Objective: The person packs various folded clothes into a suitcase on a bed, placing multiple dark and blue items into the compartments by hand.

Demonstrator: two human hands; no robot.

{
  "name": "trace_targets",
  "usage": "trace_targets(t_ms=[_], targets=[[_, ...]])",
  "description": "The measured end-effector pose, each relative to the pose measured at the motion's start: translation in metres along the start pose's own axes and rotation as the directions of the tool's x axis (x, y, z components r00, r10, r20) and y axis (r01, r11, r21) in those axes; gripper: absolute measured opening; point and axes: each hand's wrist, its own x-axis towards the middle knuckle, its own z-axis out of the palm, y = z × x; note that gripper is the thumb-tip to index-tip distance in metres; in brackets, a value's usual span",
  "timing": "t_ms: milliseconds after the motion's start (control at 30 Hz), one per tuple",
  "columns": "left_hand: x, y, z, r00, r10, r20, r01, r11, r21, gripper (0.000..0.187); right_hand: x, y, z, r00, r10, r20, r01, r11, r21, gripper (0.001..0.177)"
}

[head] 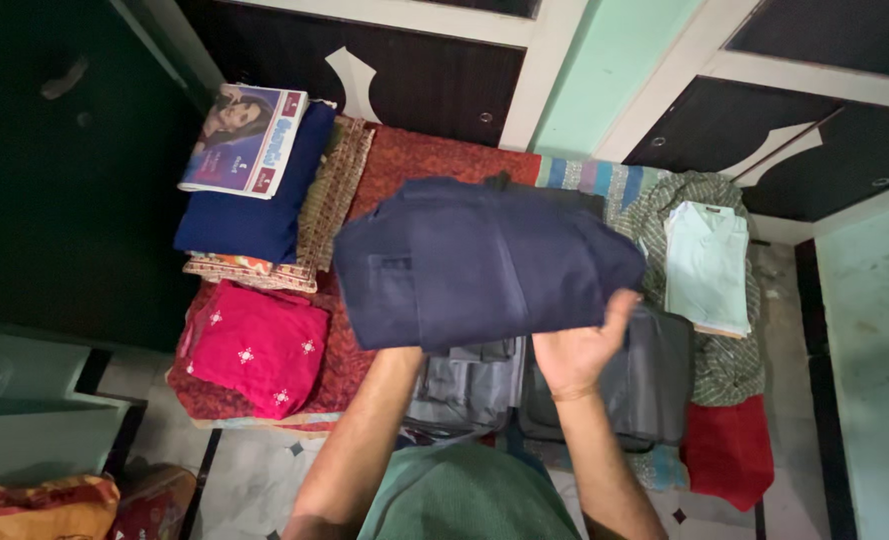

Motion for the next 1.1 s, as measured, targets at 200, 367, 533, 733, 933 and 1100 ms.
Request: trace_targets(t_ms=[200, 367, 533, 733, 933, 1100], targets=[[-0.001, -0.002, 0.006, 0.999, -0.032, 0.006, 0.032, 0.999, 0.010, 0.068, 0.025, -0.012, -0.072, 0.998, 0.028, -0.053, -0.037, 0.983, -0.180, 0.073], [-0.010, -0.004, 0.004, 0.999, -0.041, -0.008, 0.042, 0.999, 0.020, 0.068, 0.036, -0.013, -0.174, 0.980, -0.034, -0.197, -0.070, 0.865, -0.498, 0.066], [-0.014, 0.001, -0.002, 1.000, -0.007, -0.029, 0.008, 1.000, 0.018, 0.068, 0.027, -0.027, -0.211, 0.981, -0.090, -0.173, -0.033, 0.798, -0.601, 0.059], [-0.013, 0.007, -0.002, 1.000, 0.008, -0.020, -0.007, 1.000, 0.025, 0.067, 0.030, -0.019, -0.210, 0.994, -0.105, -0.018, 0.049, 0.598, -0.800, 0.052], [-0.012, 0.012, 0.001, 1.000, 0.005, -0.001, -0.005, 1.000, 0.029, 0.067, 0.028, -0.025, -0.184, 0.993, -0.114, 0.042, 0.081, 0.357, -0.931, 0.060], [-0.012, 0.017, 0.001, 1.000, 0.018, 0.004, -0.019, 0.998, 0.056, 0.067, 0.035, -0.017, -0.143, 0.997, -0.068, -0.021, 0.022, 0.575, -0.818, 0.071]])
